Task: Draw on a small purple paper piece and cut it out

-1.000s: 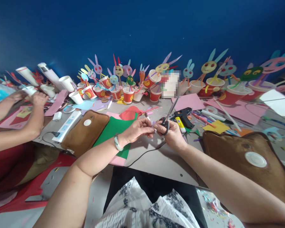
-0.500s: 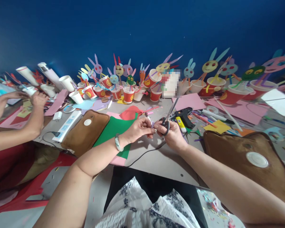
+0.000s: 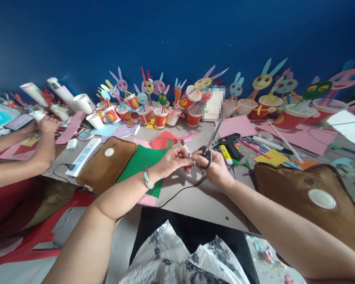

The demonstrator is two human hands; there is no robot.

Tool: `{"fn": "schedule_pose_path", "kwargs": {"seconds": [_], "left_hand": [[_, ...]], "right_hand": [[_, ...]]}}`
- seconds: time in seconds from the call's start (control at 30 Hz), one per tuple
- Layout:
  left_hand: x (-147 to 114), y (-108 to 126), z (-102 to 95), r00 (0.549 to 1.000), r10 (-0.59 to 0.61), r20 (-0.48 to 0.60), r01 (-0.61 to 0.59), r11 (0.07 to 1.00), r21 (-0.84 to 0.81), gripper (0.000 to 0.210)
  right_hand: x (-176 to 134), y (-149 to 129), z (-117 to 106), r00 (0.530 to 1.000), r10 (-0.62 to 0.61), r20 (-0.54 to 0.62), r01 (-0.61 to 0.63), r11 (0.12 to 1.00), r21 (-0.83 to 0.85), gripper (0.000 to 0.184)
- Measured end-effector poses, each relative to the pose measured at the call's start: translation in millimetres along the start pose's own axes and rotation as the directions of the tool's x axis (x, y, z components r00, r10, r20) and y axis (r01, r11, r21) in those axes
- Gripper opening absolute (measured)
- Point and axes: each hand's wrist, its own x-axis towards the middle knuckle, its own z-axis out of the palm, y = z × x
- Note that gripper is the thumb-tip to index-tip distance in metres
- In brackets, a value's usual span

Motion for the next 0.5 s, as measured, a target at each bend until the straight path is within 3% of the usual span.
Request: {"fn": "schedule_pose_path", "kwargs": {"seconds": [0.5], "left_hand": [[-1.5,4.8,3.1,1.0,0.008,0.015,-0.009,0.999,0.033,0.035]], "right_hand": [[-0.9,-6.0,0.0,0.999,0.02,0.05,-0.019,1.0,-0.018,0.023]]}}
